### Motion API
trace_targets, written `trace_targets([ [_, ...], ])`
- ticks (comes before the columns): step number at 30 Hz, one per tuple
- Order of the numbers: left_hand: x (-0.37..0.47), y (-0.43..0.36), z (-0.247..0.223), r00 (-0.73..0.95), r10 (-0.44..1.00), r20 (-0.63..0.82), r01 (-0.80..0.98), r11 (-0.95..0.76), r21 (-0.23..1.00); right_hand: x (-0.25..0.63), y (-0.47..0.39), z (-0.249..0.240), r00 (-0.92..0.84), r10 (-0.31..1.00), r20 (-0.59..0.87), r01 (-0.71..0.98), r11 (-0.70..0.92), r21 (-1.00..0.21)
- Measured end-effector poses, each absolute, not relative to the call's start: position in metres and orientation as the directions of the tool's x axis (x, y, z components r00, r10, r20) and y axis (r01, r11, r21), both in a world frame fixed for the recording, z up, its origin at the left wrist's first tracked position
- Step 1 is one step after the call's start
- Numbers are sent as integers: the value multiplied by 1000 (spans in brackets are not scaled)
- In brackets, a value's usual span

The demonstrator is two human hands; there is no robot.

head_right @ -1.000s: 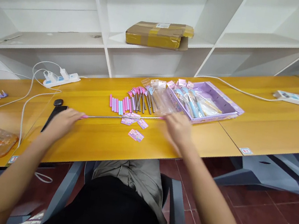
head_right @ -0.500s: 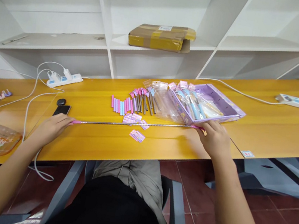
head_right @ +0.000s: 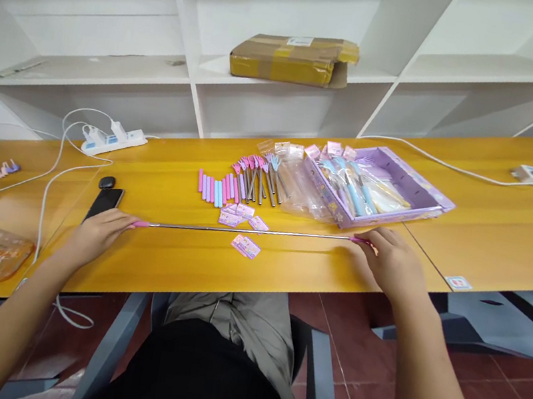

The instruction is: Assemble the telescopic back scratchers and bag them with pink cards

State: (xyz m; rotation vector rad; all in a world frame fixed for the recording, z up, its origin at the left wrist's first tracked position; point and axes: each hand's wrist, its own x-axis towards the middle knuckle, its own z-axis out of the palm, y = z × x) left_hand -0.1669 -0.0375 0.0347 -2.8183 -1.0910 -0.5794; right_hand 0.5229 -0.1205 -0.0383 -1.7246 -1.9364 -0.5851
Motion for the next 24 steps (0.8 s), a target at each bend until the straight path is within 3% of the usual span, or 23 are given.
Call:
trace_targets([
  [3,-164,-38,38,674,639,370,636,-757,149,527,-115,-42,-180,771,611,969,247,-25],
  [9,-170,-35,40,662,697,275,655,-716,239,533,-111,-49,-32,801,598,986,124,-113],
  [13,-175,-43,40,664,726,176,664,-682,307,531,-120,-48,8,765,644,969,152,-192],
  [16,-176,-52,39,664,721,198,659,-690,299,528,-129,-47,103,763,638,951,111,-287],
  [19,-177,-58,38,664,702,256,641,-711,288,530,-131,-47,161,720,676,948,79,-309],
  [24,-156,-74,27,695,672,254,590,-736,333,505,-117,-36,149,690,708,918,170,-358],
])
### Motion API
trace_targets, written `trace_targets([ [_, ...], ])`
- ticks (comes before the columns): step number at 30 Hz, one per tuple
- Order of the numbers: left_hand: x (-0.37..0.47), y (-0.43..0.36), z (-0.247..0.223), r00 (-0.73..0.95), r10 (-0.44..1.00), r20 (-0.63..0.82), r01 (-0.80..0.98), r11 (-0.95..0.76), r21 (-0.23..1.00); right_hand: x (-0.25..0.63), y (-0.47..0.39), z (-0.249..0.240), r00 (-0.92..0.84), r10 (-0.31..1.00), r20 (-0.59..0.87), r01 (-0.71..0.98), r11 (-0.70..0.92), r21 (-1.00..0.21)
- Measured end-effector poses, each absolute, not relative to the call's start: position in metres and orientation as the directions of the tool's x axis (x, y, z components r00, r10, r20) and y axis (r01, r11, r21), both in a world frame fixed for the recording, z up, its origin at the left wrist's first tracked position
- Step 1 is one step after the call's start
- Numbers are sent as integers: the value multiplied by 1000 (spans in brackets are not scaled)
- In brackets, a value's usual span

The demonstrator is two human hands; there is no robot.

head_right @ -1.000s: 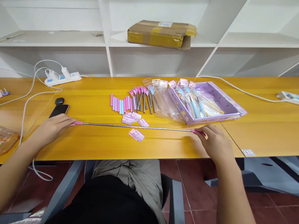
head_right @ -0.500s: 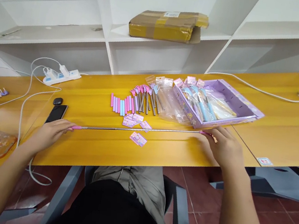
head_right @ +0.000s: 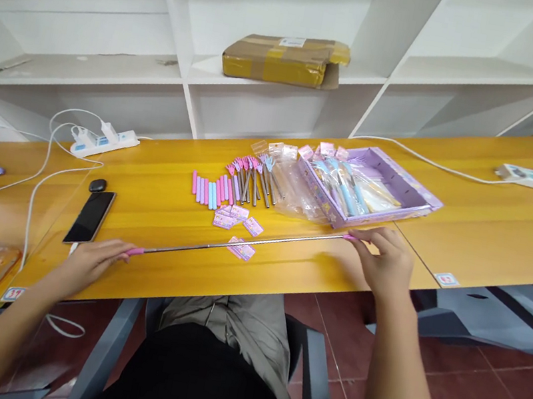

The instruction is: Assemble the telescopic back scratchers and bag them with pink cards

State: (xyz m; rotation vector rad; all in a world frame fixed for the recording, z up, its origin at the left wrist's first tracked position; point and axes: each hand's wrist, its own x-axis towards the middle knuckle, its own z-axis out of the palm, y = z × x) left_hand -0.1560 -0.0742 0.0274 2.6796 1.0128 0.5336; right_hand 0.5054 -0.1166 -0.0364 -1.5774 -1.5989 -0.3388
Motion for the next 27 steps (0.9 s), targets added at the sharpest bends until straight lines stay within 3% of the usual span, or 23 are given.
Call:
trace_targets([
  [2,-127,-83,19,709,659,252,570,-746,345,460,-110,-29,47,678,734,883,316,-348],
  [6,-53,-94,0,691,636,344,560,-772,301,326,-106,-18,-273,541,795,772,617,-155],
  [9,-29,-95,-10,649,661,378,595,-750,289,262,-110,-17,-308,549,777,776,617,-129],
  [14,-46,-98,-20,734,621,276,579,-784,223,261,-114,-29,-487,531,693,675,732,-86],
  [21,-45,-104,-41,682,712,168,666,-699,261,261,-118,-52,-448,568,690,680,718,-149],
  [27,-39,-101,-38,662,690,294,693,-712,113,263,-120,-54,-431,597,677,708,689,-156],
])
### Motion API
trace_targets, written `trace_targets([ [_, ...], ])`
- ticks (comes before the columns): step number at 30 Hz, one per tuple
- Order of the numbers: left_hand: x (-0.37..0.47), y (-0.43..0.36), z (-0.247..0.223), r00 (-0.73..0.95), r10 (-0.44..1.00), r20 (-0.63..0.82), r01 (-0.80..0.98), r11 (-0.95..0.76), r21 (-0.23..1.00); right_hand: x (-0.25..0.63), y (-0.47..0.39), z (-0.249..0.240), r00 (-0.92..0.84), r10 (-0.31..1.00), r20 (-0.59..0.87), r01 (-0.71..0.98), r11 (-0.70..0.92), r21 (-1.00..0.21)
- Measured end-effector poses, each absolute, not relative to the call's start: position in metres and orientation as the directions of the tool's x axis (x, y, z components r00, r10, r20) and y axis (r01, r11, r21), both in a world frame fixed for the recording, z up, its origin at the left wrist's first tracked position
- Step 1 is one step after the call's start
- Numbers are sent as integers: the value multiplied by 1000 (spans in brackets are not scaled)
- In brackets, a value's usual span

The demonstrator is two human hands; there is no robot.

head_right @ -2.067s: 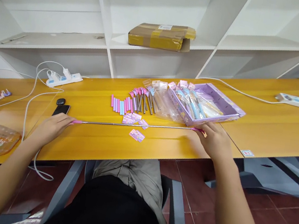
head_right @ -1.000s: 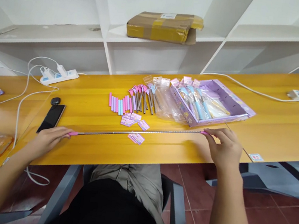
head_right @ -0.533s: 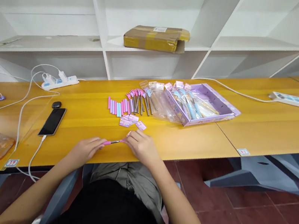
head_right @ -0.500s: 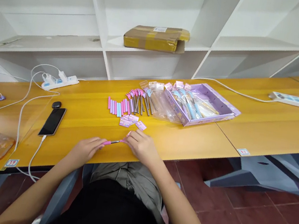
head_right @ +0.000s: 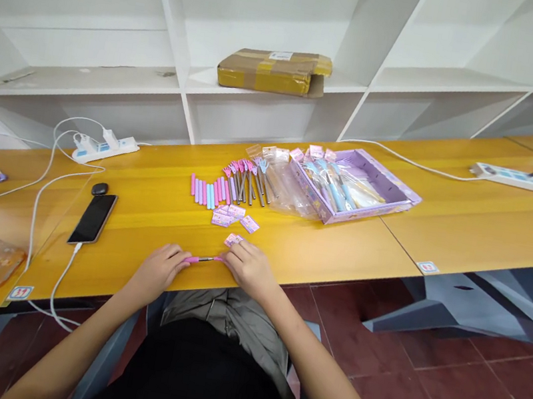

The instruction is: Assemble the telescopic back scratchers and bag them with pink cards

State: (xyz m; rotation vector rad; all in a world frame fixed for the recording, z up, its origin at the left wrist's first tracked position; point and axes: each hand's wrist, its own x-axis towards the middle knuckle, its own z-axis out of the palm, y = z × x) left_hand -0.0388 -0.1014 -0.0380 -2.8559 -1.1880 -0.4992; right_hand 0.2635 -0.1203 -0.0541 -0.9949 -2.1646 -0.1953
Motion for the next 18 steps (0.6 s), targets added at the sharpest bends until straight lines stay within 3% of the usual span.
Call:
trace_targets([
  [4,-31,-99,-11,658,632,410,693,-721,-1,267,-123,-36,-380,626,681,739,648,-183],
  [12,-42,-77,45,715,533,453,664,-721,-198,313,-129,14,-377,627,682,816,573,-76],
  [14,-79,-63,55,713,526,464,675,-694,-250,367,-127,13,-317,659,682,856,508,-93],
  [16,-121,-50,61,629,545,554,756,-596,-273,432,-128,8,-148,659,738,940,326,-103],
  [18,-154,-41,60,605,595,530,784,-561,-265,488,-132,-1,-66,667,742,978,189,-82],
])
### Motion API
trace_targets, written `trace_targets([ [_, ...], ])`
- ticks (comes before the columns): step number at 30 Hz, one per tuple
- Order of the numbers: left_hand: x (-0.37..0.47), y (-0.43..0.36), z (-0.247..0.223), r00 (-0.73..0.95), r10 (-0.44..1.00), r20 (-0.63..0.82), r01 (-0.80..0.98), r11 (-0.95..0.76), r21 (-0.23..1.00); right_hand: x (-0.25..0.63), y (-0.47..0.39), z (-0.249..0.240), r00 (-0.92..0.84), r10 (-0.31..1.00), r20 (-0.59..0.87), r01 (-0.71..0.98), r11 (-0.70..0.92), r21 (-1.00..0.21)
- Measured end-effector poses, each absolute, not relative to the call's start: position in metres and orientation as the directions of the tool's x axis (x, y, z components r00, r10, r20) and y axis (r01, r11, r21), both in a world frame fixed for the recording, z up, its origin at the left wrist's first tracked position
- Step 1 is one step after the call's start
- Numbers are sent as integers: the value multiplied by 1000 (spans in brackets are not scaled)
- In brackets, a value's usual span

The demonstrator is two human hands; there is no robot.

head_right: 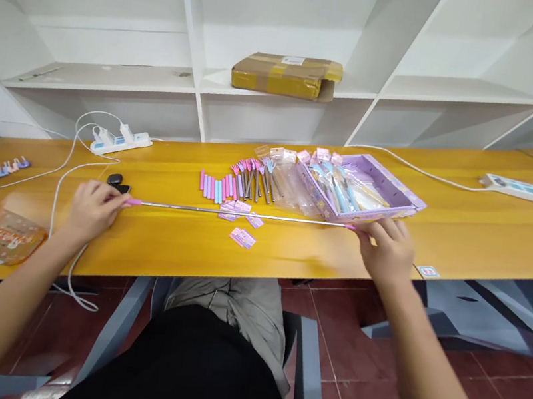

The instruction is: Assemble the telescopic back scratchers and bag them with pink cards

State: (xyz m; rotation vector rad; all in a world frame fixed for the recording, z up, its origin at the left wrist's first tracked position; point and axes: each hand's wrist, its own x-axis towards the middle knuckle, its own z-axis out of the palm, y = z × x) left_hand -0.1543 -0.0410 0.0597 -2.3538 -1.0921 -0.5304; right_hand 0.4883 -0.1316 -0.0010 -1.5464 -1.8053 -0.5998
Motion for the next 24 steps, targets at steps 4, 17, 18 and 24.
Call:
trace_targets([
  [4,-171,-36,41,685,604,407,723,-630,-283,532,-143,-16,25,754,657,995,46,-90],
  [17,-170,-60,42,627,649,432,755,-643,-129,522,-168,-31,51,788,614,959,133,-251],
  [18,-170,-62,42,632,650,422,755,-638,-149,521,-169,-31,41,787,615,959,142,-246],
  [24,-175,-63,43,661,624,416,732,-659,-174,512,-166,-39,33,767,641,968,134,-211],
])
